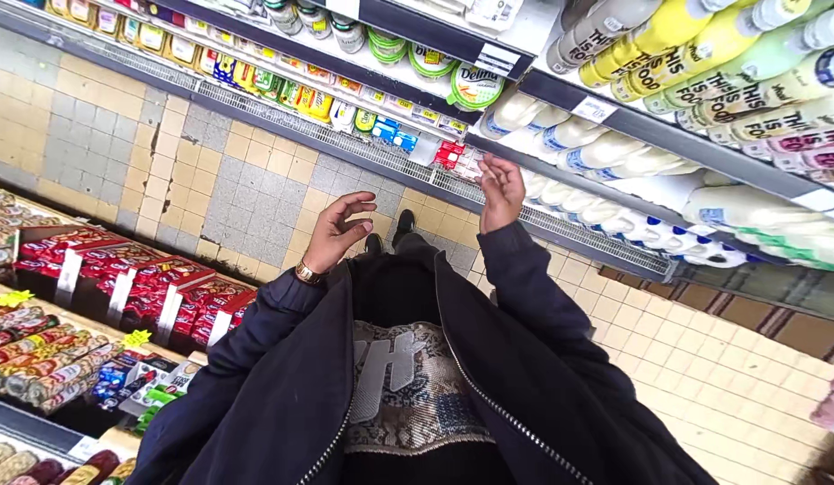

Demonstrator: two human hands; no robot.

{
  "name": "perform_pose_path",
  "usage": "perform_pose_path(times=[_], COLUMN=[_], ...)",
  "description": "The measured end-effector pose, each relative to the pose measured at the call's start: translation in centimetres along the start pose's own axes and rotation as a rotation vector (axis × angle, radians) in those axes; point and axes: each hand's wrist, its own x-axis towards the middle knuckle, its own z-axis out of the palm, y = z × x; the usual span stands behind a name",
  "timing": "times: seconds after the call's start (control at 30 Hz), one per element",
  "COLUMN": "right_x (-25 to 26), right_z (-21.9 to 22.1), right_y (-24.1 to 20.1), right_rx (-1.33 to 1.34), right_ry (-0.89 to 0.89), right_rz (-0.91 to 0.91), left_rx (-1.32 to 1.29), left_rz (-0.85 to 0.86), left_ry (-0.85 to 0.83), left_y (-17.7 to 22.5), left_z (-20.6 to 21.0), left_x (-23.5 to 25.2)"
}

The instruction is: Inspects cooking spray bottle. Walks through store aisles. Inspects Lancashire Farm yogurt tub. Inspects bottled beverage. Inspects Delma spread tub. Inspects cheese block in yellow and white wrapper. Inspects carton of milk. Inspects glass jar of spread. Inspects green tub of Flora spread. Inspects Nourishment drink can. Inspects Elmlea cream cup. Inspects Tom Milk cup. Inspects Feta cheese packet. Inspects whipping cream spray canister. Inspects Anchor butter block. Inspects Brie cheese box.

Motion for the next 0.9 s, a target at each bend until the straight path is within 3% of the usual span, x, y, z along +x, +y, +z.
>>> perform_pose_path(times=[0.17,0.4,0.9], right_x=[-9.8,-18.4,-24.4], right_z=[1.9,3.8,4.4], right_y=[-3.1,-3.9,-3.0], right_rx=[0.094,0.09,0.083], right_ry=[-0.043,-0.1,-0.06], right_rz=[-0.072,-0.134,-0.15], left_rx=[-0.005,-0.023,-0.032], left_rz=[0.06,0.085,0.034], left_ry=[-0.061,-0.155,-0.298], left_y=[0.6,0.0,-1.6], left_z=[-0.6,-0.7,-0.1], left_x=[-2.1,-5.0,-8.0])
